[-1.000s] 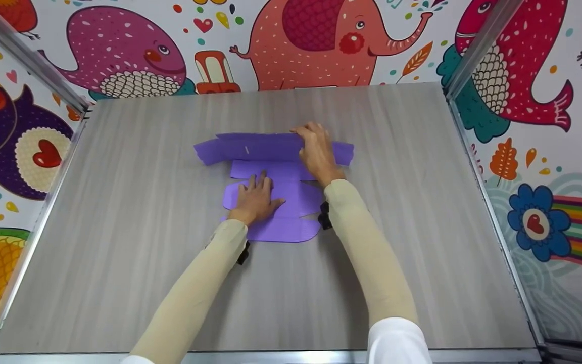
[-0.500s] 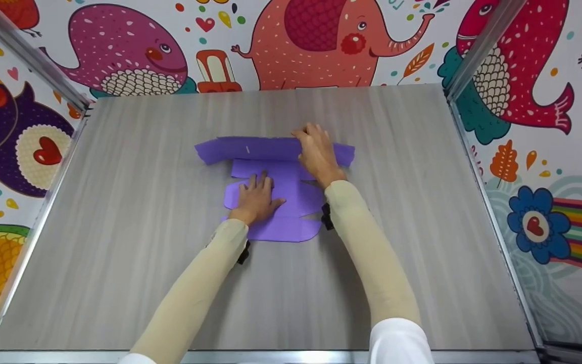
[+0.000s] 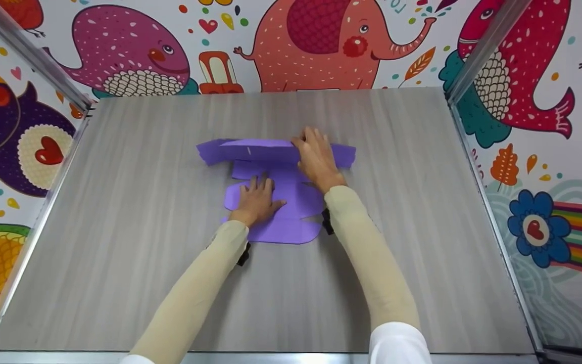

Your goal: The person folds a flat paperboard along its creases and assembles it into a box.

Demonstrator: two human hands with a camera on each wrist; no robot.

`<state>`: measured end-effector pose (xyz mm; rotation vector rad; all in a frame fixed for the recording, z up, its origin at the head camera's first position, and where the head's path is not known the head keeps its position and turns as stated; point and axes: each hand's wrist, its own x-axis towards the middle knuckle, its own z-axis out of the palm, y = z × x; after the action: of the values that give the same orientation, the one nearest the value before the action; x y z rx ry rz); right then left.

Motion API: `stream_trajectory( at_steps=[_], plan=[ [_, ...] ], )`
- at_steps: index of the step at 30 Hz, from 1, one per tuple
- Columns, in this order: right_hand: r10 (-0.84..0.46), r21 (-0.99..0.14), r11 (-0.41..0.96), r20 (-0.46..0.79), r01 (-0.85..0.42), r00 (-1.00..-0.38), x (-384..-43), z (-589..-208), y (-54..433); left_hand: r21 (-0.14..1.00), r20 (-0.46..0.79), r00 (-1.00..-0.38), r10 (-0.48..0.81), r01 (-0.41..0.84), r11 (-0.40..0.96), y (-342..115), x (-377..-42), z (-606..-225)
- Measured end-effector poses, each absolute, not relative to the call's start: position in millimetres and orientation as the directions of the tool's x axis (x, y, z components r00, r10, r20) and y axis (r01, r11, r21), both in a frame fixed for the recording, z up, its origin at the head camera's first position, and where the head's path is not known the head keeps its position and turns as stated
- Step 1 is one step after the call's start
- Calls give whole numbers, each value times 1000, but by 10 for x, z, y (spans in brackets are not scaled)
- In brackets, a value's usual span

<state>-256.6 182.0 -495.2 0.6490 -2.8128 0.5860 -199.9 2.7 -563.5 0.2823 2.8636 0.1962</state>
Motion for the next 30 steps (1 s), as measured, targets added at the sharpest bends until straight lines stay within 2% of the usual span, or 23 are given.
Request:
stream_trajectory(
  at_steps=[7,15,23,30],
  plan=[
    [-385,-320,826,281,-464,-879,-2521,-5030,1819,136,-251,-947,202,172,976,30,-2009,-5677],
    [-394,-299,825,304,-479,-868,-2511,-5133,1827,166,-191,-959,207,176,970,13,-1993,-5656],
    [-379,-358,813,273,-459,-884,-2482,-5151,1819,165,-196,-959,207,176,971,21,-2014,-5672],
    [-303,-522,736,316,-432,-899,-2512,-5174,1786,163,-208,-956,205,173,971,13,-2052,-5772]
  ],
)
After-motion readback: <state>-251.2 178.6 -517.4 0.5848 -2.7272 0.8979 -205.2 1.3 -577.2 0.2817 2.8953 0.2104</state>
